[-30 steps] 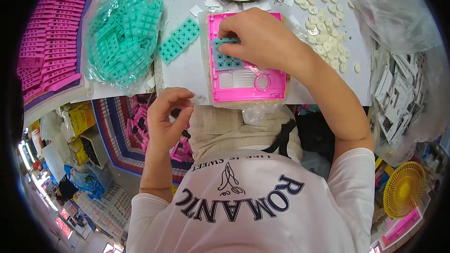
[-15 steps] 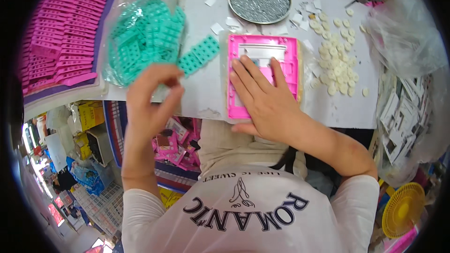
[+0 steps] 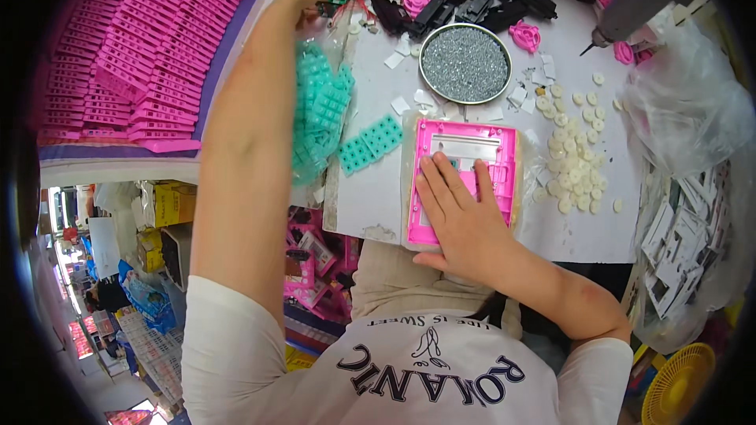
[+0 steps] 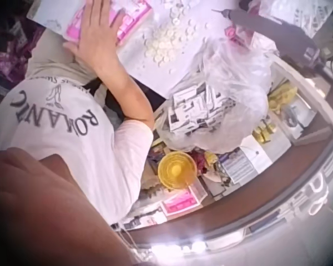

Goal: Assemble small plastic toy components and electronic wires using a handheld assembly tool and a pink jig.

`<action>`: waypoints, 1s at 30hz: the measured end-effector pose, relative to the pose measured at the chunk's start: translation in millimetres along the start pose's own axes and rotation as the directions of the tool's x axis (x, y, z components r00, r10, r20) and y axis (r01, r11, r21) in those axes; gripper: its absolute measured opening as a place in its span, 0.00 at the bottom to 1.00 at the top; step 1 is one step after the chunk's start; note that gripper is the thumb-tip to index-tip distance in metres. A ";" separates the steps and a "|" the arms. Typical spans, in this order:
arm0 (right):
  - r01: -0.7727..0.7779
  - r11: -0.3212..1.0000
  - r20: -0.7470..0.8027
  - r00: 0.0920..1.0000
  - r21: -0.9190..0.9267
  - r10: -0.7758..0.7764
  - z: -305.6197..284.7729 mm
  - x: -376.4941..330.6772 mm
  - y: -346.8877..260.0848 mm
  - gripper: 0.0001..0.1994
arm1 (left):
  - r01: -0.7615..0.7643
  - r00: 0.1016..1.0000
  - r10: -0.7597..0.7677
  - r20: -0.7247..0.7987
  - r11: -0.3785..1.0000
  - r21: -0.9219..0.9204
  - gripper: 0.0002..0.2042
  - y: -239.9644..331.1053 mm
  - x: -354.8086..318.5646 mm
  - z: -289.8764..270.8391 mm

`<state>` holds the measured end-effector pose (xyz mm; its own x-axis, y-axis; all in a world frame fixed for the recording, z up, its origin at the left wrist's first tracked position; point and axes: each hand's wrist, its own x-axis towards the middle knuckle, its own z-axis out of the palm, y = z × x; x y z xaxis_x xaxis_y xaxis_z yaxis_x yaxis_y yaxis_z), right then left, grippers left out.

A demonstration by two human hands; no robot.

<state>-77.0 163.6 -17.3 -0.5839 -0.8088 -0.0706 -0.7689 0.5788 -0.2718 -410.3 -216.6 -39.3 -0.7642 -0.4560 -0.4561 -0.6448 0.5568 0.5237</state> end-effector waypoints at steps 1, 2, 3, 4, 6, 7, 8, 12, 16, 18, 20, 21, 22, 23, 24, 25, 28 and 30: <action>0.025 1.000 -0.005 1.000 0.013 -0.025 0.2 1.3 -1.4 0.52 | 0.015 0.994 -0.017 -0.112 1.000 -0.019 0.11 -11.7 24.8 4.4; 0.020 1.000 -0.005 1.000 0.022 -0.020 0.7 0.2 0.0 0.51 | 0.014 0.988 -0.038 -0.152 0.987 -0.159 0.11 -4.5 31.5 14.6; 0.038 0.999 -0.007 0.999 0.032 -0.037 0.3 1.4 -1.1 0.51 | 0.008 0.975 -0.074 -0.208 0.954 -0.299 0.11 -6.6 34.0 13.9; 0.007 0.999 -0.005 1.000 0.036 -0.007 1.1 -1.6 2.7 0.51 | -0.008 0.981 -0.098 -0.170 0.845 -0.535 0.11 9.2 11.3 33.0; 0.010 0.998 -0.016 1.000 0.055 -0.009 -0.6 -2.3 3.8 0.50 | 0.007 0.992 -0.107 -0.061 0.546 -0.838 0.09 24.7 -8.5 23.3; 0.031 0.998 -0.024 0.999 0.060 -0.030 -0.8 -1.5 2.7 0.49 | 0.040 0.997 -0.074 0.011 0.403 -0.914 0.09 21.9 -8.5 4.0; 0.024 0.998 -0.024 0.999 0.056 -0.023 -0.8 -2.6 3.4 0.49 | 0.096 0.995 -0.019 0.095 0.253 -0.963 0.08 26.8 -12.9 -5.1; 0.030 0.999 -0.050 0.998 0.037 -0.028 -1.2 -2.0 5.0 0.49 | -0.169 0.984 0.030 -0.176 0.481 -0.860 0.03 7.2 -30.0 -24.7; 0.021 0.998 -0.087 0.996 0.054 -0.017 0.1 -6.4 4.8 0.48 | -0.268 0.962 0.132 -0.238 0.610 -0.746 0.04 3.3 -53.2 -43.6; 0.045 0.998 -0.106 0.994 0.048 -0.040 3.5 -5.0 -3.1 0.48 | -0.113 0.994 0.041 -0.106 0.444 -0.889 0.05 -33.8 -37.3 -79.4; 0.043 0.999 -0.116 0.992 0.023 -0.040 1.8 -3.0 5.6 0.48 | -0.014 0.963 0.271 0.004 0.063 -0.998 0.04 -16.1 -71.5 -81.0; 0.044 0.999 -0.123 0.991 0.020 -0.042 0.8 -1.4 8.5 0.48 | -0.097 0.970 0.234 -0.059 0.153 -0.983 0.05 -10.9 -78.8 -80.4; 0.045 0.998 -0.113 0.993 0.031 -0.041 3.0 -5.2 1.5 0.47 | -0.157 0.977 0.184 -0.113 0.250 -0.955 0.05 -19.1 -87.5 -73.6; 0.036 0.997 -0.135 0.991 0.065 -0.027 3.5 -10.8 -3.6 0.46 | -0.172 0.980 0.122 -0.155 0.142 -0.975 0.05 -9.9 -106.2 -62.6; 0.035 0.995 -0.173 0.985 0.091 -0.019 0.9 -10.8 -2.0 0.45 | -0.264 0.949 0.218 -0.228 0.155 -0.952 0.06 0.6 -134.8 -54.2; 0.025 0.993 -0.219 0.976 0.111 0.000 -2.3 -8.8 3.6 0.44 | -0.355 0.899 0.326 -0.291 0.156 -0.922 0.06 10.5 -168.8 -40.9; 0.178 0.945 -0.465 0.885 0.276 -0.031 -22.8 -1.8 8.8 0.39 | -0.696 0.698 0.474 -0.538 0.272 -0.664 0.06 -8.0 -232.8 -12.2; 0.308 0.837 -0.582 0.813 0.453 0.016 -42.7 3.9 11.6 0.32 | -0.858 0.513 0.541 -0.666 0.303 -0.415 0.06 -18.3 -264.7 13.4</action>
<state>-99.3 171.6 20.3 -0.6387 -0.5874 0.4970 -0.7050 0.1880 -0.6838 -196.0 -96.8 62.3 -0.7512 -0.3957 0.5284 0.4541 0.2713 0.8487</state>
